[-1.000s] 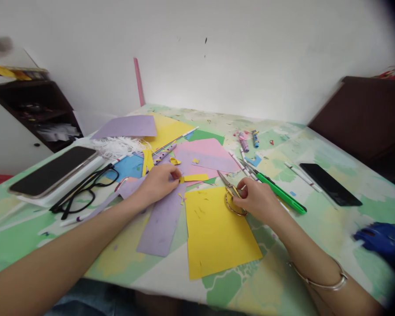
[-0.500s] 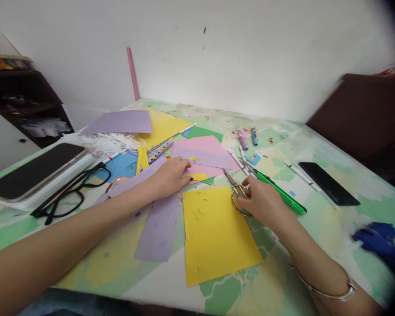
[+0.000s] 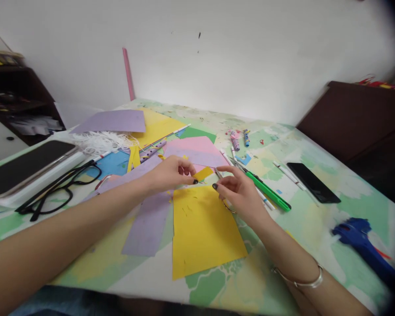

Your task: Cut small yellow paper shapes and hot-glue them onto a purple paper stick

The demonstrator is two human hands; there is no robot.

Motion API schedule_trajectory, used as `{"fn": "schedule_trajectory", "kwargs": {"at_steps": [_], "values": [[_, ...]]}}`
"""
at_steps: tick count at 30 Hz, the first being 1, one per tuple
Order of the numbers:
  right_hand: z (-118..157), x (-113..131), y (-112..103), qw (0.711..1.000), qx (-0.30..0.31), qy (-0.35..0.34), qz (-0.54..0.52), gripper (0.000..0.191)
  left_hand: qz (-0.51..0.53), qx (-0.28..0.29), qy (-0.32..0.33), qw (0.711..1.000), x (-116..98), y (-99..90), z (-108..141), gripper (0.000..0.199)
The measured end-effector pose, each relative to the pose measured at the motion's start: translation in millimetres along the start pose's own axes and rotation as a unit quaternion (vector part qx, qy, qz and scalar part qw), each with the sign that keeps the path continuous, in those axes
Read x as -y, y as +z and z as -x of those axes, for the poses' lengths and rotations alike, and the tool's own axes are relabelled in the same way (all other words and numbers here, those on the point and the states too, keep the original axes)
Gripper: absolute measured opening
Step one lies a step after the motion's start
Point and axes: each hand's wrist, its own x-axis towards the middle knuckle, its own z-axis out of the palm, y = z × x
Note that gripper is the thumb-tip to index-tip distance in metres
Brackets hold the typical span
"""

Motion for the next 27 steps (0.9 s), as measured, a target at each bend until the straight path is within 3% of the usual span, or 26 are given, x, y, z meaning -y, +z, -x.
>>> {"fn": "schedule_trajectory", "kwargs": {"at_steps": [3,7,10,12,15,20,23,27], "values": [[1.6,2.4,3.6,0.976,0.066,0.041,-0.202,0.034,0.094,0.021,0.007,0.995,-9.9,6.1,10.3,0.011],[4.8,3.9,5.6,0.948,0.082,0.065,-0.301,0.019,0.135,-0.021,0.013,0.991,-15.6,10.9,16.6,0.008],[7.2,3.3,7.6,0.952,0.082,0.051,-0.292,0.015,0.118,-0.088,0.026,0.989,-16.2,12.0,19.9,0.008],[8.3,3.0,8.9,0.964,0.052,0.03,-0.261,0.012,0.154,-0.117,0.058,0.979,-15.1,12.7,23.7,0.024],[9.6,4.8,10.0,0.98,-0.017,-0.018,-0.195,0.011,0.258,-0.1,0.113,0.954,-11.6,14.8,31.8,0.05],[13.0,8.5,11.6,0.989,-0.041,-0.084,-0.114,0.015,0.288,-0.074,0.127,0.946,-6.2,20.7,44.4,0.023],[14.7,8.1,14.2,0.991,-0.024,-0.06,-0.114,0.008,0.245,-0.099,0.11,0.958,-5.5,24.6,47.3,0.007],[14.9,8.9,16.4,0.987,-0.008,-0.014,-0.161,0.009,0.249,-0.098,0.086,0.96,-7.7,28.1,47.7,0.006]]}}
